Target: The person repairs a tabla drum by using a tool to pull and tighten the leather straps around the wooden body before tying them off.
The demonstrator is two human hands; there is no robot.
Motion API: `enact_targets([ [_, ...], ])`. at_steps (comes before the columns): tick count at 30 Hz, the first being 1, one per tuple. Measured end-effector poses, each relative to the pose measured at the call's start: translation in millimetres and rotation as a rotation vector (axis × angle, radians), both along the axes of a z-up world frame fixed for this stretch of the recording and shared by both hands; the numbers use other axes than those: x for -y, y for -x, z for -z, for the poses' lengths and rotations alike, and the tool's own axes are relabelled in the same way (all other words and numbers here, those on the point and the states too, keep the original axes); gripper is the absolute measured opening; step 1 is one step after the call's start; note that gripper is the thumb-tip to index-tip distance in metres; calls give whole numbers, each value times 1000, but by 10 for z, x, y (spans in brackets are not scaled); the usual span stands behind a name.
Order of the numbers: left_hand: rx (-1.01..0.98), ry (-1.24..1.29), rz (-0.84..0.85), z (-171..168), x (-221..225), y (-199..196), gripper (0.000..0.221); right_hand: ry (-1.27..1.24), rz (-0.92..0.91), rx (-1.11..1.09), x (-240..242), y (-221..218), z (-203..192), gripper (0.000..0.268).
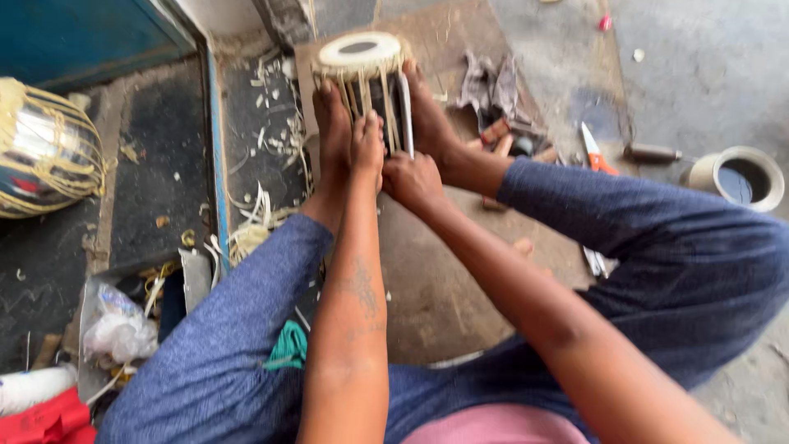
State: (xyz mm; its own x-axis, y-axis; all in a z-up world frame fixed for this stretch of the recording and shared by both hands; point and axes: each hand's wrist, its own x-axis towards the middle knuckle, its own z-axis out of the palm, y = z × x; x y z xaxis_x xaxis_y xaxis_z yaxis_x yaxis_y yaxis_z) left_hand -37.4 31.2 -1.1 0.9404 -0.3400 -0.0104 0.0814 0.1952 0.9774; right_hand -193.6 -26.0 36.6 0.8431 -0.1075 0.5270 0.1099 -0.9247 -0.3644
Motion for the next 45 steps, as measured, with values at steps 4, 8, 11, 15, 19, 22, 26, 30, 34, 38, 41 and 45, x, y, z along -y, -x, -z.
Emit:
enact_targets([
  [4, 25, -11, -1, -110, 156, -186, 36, -138, -112, -296, 125, 103, 378, 23],
  [8, 106, -149, -1, 70, 37, -31, 39, -485, -188, -188, 159, 707, 641, 30],
  [11, 347, -482, -163, 43, -99, 205, 31, -969, -133, -377, 53, 975, 376, 30],
  [15, 921, -840, -570, -383, -198, 377, 9, -1162, -36, -392, -106, 1157, -132, 33],
  [19, 860, -771, -465, -975, -345, 426, 47, -1124, -120, -406, -223, 1490, -212, 30],
  [22, 880, -1263, -213, -1566, -425, 359, 80, -1104, -110, -426, -153, 1326, -310, 36],
  [26, 875, -1166, -252, -1762, -427, 561, 105, -1041, -94, -440, -219, 1301, -199, 37],
  [30, 950, -1193, -231, -1770, -181, 608, 89, -1015, -133, -410, -288, 1405, -94, 37],
  [34, 932, -1215, -316, -1570, -108, 584, 87, -894, -104, -399, -273, 1255, -234, 36],
  [38, 734, -1068, -424, -853, -106, 724, 31, -802, -95, -332, -370, 1273, -226, 35],
  [41, 598, -683, -254, -579, -101, 676, 41, -776, -128, -336, -370, 1215, -232, 33],
  [45, 628, -652, -302, -553, -142, 592, 43, -385, -87, -173, -308, 889, -170, 24],
])
